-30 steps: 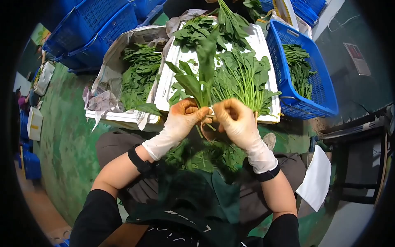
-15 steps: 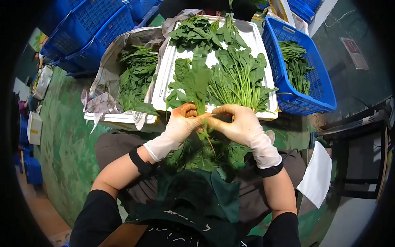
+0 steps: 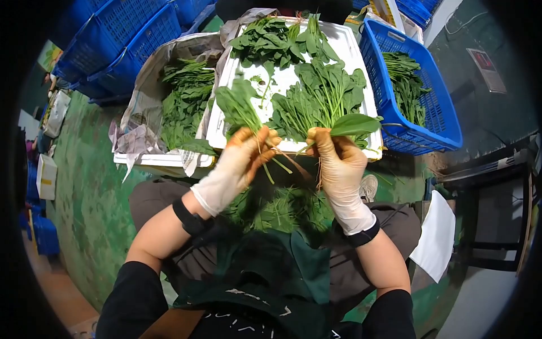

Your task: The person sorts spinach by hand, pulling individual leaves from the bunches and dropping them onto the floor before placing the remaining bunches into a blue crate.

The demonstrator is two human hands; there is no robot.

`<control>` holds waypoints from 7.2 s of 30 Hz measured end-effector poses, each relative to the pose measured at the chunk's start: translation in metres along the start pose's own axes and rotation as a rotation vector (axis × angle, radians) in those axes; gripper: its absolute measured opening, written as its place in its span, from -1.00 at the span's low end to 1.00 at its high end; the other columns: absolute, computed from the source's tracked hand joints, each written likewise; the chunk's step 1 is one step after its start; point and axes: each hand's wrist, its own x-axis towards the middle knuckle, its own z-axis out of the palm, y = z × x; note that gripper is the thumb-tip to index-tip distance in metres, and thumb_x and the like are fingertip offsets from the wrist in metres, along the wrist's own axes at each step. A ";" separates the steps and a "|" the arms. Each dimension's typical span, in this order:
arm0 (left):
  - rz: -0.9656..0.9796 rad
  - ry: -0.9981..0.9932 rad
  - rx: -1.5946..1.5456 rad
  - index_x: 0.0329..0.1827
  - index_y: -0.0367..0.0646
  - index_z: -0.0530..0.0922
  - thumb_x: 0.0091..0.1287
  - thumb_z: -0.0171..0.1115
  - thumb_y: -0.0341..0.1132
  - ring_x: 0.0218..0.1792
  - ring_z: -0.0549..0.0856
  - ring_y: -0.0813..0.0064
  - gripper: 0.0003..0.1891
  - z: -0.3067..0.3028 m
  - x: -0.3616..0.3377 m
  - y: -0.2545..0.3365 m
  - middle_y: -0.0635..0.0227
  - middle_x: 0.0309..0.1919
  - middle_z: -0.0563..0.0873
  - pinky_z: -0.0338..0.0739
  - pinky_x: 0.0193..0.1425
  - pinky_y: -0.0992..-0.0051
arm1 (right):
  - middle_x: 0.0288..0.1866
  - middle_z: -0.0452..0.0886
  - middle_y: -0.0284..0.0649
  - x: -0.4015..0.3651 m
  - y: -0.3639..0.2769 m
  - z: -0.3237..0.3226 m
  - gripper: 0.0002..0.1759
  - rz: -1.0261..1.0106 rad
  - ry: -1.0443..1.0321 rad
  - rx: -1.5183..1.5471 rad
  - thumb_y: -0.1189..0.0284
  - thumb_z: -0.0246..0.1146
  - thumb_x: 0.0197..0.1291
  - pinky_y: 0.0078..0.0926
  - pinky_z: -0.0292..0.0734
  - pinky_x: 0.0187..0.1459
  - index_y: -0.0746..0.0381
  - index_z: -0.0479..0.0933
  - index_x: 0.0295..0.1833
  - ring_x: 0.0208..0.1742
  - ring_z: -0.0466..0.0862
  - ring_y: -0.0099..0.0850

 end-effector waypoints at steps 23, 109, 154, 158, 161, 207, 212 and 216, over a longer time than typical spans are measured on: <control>-0.153 0.038 0.011 -0.21 -0.10 0.38 0.25 0.11 -0.44 -0.73 0.24 0.69 -0.89 -0.007 0.011 0.003 0.55 -0.70 0.28 0.19 -0.61 0.61 | -0.54 0.55 -0.36 0.054 0.012 -0.029 -0.72 0.280 -0.199 -0.556 0.37 0.40 0.00 -0.70 0.33 -0.57 0.37 0.55 -0.33 -0.61 0.45 -0.65; -0.223 -0.083 -0.084 -0.07 -0.18 0.50 0.23 0.28 -0.27 -0.55 0.46 0.71 -0.72 -0.001 0.003 -0.045 0.48 -0.41 0.58 0.36 -0.52 0.69 | -0.36 0.60 -0.28 -0.015 0.035 -0.012 -0.81 0.028 -0.278 -0.490 0.54 0.27 0.12 -0.64 0.49 -0.34 0.36 0.48 -0.17 -0.39 0.58 -0.61; 0.059 -0.242 -0.077 0.14 -0.23 0.40 0.27 0.22 -0.30 -0.63 0.35 0.72 -0.59 -0.005 0.000 -0.029 0.50 -0.47 0.52 0.30 -0.54 0.70 | -0.30 0.61 -0.30 0.002 0.027 0.002 -0.71 0.331 0.013 0.207 0.32 0.25 0.19 -0.73 0.45 -0.45 0.34 0.50 -0.12 -0.46 0.58 -0.59; -0.053 -0.161 -0.031 0.09 -0.22 0.43 0.29 0.21 -0.25 -0.63 0.35 0.73 -0.63 -0.009 -0.005 -0.029 0.52 -0.47 0.50 0.30 -0.53 0.66 | -0.28 0.63 -0.26 -0.007 0.024 0.010 -0.68 0.172 -0.093 0.037 0.28 0.20 0.23 -0.70 0.49 -0.37 0.36 0.49 -0.12 -0.40 0.61 -0.58; -0.159 -0.122 0.024 0.01 -0.22 0.48 0.29 0.20 -0.22 -0.63 0.36 0.75 -0.68 -0.007 -0.007 -0.024 0.56 -0.54 0.48 0.31 -0.53 0.65 | -0.29 0.63 -0.22 -0.017 0.029 0.007 -0.71 0.082 -0.139 -0.051 0.32 0.17 0.27 -0.70 0.48 -0.35 0.39 0.48 -0.14 -0.38 0.61 -0.57; -0.152 -0.423 -0.161 0.31 -0.10 0.21 0.31 0.14 -0.16 0.12 0.50 0.30 -0.45 -0.022 -0.004 -0.025 0.28 0.04 0.52 0.50 0.10 0.27 | -0.59 0.56 -0.17 -0.032 0.030 -0.001 -0.72 -0.190 -0.407 -0.837 0.31 0.35 0.03 -0.51 0.50 -0.51 0.31 0.49 -0.35 -0.58 0.62 -0.40; -0.236 -0.522 -0.160 0.25 -0.08 0.28 0.31 0.11 -0.12 -0.15 0.64 0.42 -0.50 -0.021 -0.007 -0.025 0.38 -0.16 0.59 0.56 0.04 0.25 | -0.62 0.57 -0.37 -0.013 0.007 0.004 -0.73 -0.080 -0.196 -0.499 0.31 0.30 0.14 -0.66 0.39 -0.59 0.33 0.53 -0.38 -0.66 0.45 -0.67; -0.265 -0.525 -0.090 0.18 -0.11 0.33 0.30 0.10 -0.10 -0.19 0.65 0.44 -0.55 -0.021 -0.013 -0.031 0.36 -0.17 0.60 0.58 0.00 0.26 | -0.65 0.50 -0.42 0.003 0.019 -0.003 -0.74 -0.197 -0.125 -0.414 0.33 0.33 0.10 -0.73 0.31 -0.58 0.33 0.54 -0.35 -0.61 0.41 -0.75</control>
